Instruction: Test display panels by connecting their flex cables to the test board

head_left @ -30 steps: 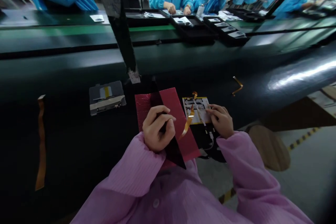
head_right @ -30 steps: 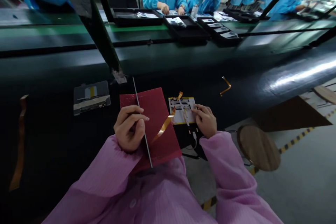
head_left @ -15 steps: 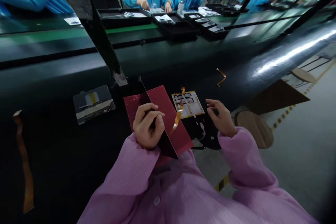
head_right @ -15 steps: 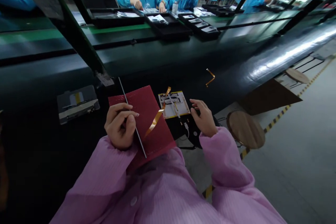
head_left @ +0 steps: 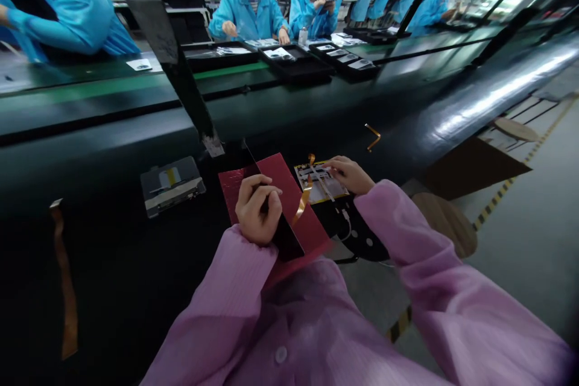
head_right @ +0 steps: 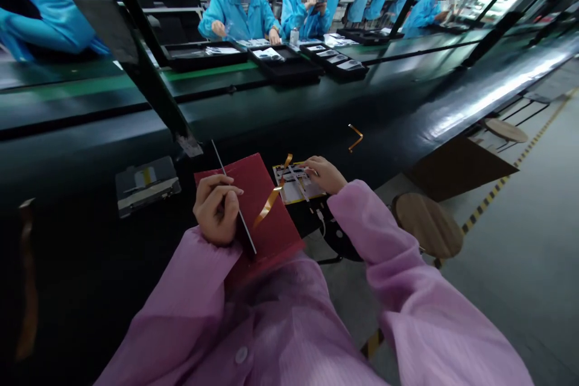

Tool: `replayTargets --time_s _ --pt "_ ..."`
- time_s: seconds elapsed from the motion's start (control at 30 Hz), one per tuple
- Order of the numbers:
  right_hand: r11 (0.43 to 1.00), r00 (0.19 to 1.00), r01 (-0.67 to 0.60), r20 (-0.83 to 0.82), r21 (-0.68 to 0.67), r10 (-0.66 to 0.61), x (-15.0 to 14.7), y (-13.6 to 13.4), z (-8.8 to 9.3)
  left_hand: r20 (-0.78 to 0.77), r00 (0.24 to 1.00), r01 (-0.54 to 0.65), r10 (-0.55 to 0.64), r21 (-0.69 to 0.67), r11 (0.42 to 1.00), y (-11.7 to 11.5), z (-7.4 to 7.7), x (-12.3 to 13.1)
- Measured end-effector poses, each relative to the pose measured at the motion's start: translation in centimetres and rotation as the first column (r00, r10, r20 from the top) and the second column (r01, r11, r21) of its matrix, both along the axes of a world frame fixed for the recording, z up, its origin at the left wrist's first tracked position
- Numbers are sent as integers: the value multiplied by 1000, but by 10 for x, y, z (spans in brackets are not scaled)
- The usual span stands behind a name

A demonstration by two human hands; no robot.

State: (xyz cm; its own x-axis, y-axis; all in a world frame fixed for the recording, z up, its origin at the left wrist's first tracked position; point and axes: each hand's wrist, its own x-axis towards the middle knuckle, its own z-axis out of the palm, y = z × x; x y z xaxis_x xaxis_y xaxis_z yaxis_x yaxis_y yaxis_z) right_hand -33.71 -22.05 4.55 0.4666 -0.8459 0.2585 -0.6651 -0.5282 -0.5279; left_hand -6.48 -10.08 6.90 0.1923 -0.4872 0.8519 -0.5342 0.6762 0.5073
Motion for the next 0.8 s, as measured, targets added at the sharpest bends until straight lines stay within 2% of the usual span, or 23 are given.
replayTargets --time_s 0.07,0.13,0.3,0.4,0.43,0.47,0.53,0.6,0.63,0.7,0.77,0.8 --pt "999 999 -37 -15 26 37 6 -23 -1 3 1000 12 -12 -7 1000 0 0 1" --pt "998 998 -61 -24 25 62 11 -33 -4 12 999 30 -30 0 1000 1 0 1" --pt "995 1000 -15 -27 -98 13 15 -24 -7 17 996 82 -82 -1 997 4 3 1" --pt "968 994 103 44 -230 -96 18 4 8 12 997 79 -79 8 997 4 5 0" --pt "957 994 108 64 -269 -94 21 18 15 11 998 70 -70 14 997 4 6 0" --pt "952 997 70 58 -298 -55 25 33 23 10 998 60 -60 19 998 4 6 0" --pt "925 991 -133 -45 -355 125 37 64 37 9 999 47 -47 20 999 4 6 -1" --pt "884 944 -326 -159 -336 287 53 93 43 8 999 49 -49 25 998 4 6 -1" --pt "878 937 -347 -155 -329 312 62 106 42 9 998 54 -54 30 998 4 6 -1" --pt "919 969 -247 -53 -306 243 78 128 33 3 998 61 -61 39 997 4 7 2" --pt "949 987 3 151 -316 48 91 146 17 -25 998 61 -60 34 998 5 9 6" --pt "935 963 136 267 -327 -47 97 155 9 -45 997 56 -55 22 998 5 10 9"
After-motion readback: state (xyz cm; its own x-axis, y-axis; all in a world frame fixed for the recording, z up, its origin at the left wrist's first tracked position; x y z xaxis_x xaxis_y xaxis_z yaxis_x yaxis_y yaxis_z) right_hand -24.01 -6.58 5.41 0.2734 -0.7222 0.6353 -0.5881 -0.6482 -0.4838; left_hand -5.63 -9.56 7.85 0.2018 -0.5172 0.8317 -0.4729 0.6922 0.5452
